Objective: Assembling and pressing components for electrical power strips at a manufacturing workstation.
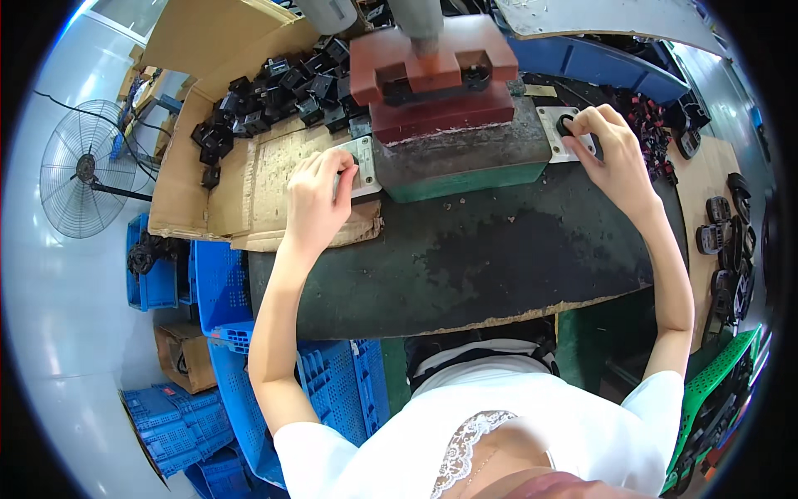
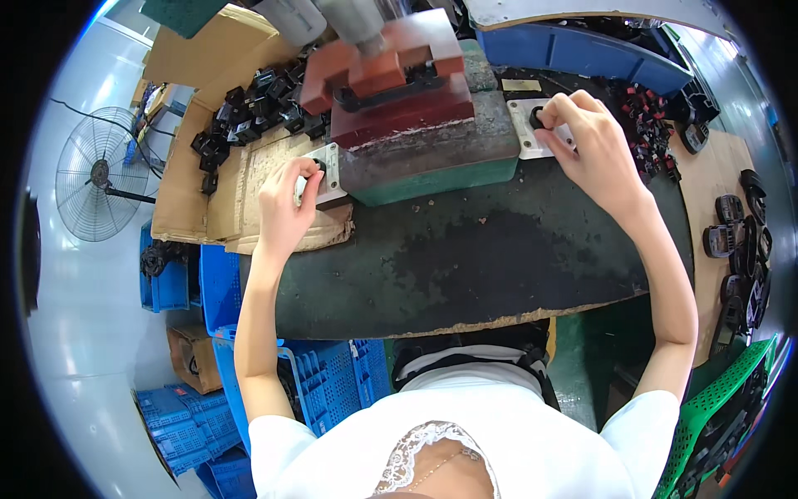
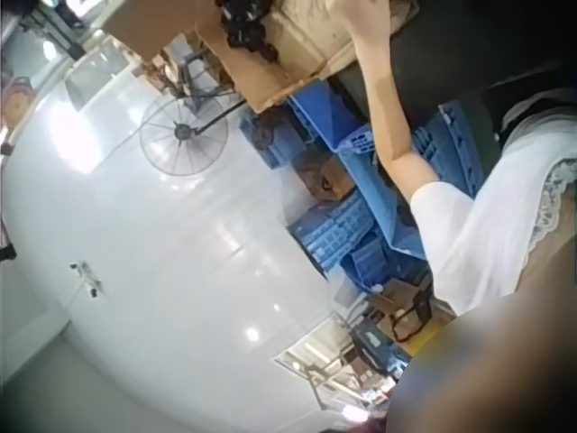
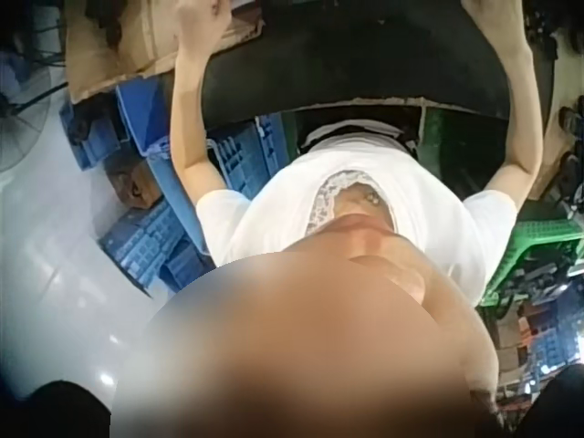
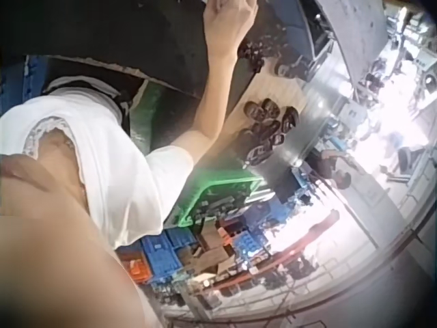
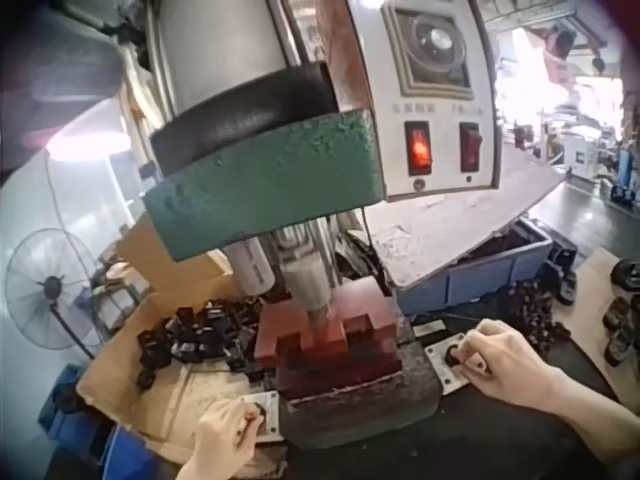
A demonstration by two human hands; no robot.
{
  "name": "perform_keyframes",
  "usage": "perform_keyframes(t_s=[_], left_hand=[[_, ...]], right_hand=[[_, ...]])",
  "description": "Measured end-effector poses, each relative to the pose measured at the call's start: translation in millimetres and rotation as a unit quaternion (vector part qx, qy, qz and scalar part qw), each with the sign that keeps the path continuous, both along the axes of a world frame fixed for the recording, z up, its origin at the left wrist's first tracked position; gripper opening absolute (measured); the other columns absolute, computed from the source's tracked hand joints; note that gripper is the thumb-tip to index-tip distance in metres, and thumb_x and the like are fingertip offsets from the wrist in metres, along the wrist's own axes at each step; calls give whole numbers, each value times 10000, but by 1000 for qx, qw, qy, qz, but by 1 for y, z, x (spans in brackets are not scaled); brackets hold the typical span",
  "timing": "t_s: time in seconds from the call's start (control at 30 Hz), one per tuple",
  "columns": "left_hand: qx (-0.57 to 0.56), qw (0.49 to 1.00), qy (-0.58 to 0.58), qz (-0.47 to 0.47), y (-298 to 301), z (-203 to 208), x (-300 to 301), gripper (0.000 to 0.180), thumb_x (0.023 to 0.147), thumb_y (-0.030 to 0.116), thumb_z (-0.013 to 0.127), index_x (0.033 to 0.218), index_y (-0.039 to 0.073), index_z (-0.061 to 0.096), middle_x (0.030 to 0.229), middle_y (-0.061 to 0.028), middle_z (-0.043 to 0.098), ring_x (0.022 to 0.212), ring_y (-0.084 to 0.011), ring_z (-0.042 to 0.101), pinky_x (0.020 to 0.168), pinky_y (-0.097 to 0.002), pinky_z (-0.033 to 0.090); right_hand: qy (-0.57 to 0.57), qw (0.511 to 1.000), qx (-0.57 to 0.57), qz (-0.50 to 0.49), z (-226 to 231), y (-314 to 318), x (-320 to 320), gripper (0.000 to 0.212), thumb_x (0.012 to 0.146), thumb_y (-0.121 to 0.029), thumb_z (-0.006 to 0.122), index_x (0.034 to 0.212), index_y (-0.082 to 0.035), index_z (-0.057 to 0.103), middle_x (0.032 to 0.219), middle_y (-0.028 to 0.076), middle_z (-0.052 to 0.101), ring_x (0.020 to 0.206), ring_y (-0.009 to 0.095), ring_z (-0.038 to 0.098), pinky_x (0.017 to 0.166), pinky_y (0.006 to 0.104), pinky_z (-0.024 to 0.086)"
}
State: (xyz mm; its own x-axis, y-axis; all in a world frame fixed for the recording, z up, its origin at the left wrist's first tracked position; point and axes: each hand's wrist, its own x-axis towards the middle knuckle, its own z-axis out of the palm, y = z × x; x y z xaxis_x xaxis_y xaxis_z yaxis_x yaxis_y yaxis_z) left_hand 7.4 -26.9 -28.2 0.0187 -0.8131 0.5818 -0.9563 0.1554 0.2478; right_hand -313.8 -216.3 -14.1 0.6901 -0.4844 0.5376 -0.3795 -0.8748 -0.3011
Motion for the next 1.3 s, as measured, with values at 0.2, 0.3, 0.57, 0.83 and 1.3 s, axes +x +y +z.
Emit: perform_keyframes(t_s=[0.2, 0.3, 0.57, 0.83, 1.3], left_hand=[[-13, 1000, -6, -3, 3, -5, 3, 134, 750, -24, 614, 841, 30, 532, 747, -91, 592, 713, -283, 574, 662, -355, 442], [-21, 1000, 11, -1, 7, -3, 6, 113, 780, 6, 615, 854, 27, 532, 739, -98, 587, 696, -280, 576, 645, -357, 447], [-93, 994, 54, 20, -53, 40, 9, 293, 822, 200, 677, 1026, 32, 550, 829, -132, 648, 752, -285, 648, 650, -344, 494], [132, 983, 92, -91, -105, 45, -11, 715, 712, 442, 749, 1222, -13, 537, 1137, -212, 577, 1085, -293, 543, 945, -354, 399], [-58, 987, 121, -89, -39, 39, -16, 568, 585, 93, 815, 1098, 54, 576, 1001, -111, 597, 921, -276, 597, 828, -358, 465]], right_hand=[[26, 997, 65, -39, -4, -5, -45, 144, 780, -5, 642, 897, -4, 558, 1036, 123, 629, 1030, 272, 576, 875, 342, 439], [150, 970, -71, -179, 5, -25, -105, 236, 811, -98, 612, 1030, -22, 570, 1113, 145, 607, 1110, 341, 514, 952, 412, 387], [97, 883, 22, -459, -77, -39, -302, 364, 929, -307, 496, 1169, -38, 542, 1164, 179, 554, 1087, 339, 519, 937, 381, 400], [69, 906, 45, -414, -61, -45, -275, 137, 823, -30, 578, 953, 14, 579, 903, 175, 614, 850, 334, 604, 785, 348, 469], [258, 811, 5, -525, -69, -66, -300, 322, 827, -253, 642, 893, 44, 537, 994, 207, 545, 914, 390, 553, 794, 436, 452]])
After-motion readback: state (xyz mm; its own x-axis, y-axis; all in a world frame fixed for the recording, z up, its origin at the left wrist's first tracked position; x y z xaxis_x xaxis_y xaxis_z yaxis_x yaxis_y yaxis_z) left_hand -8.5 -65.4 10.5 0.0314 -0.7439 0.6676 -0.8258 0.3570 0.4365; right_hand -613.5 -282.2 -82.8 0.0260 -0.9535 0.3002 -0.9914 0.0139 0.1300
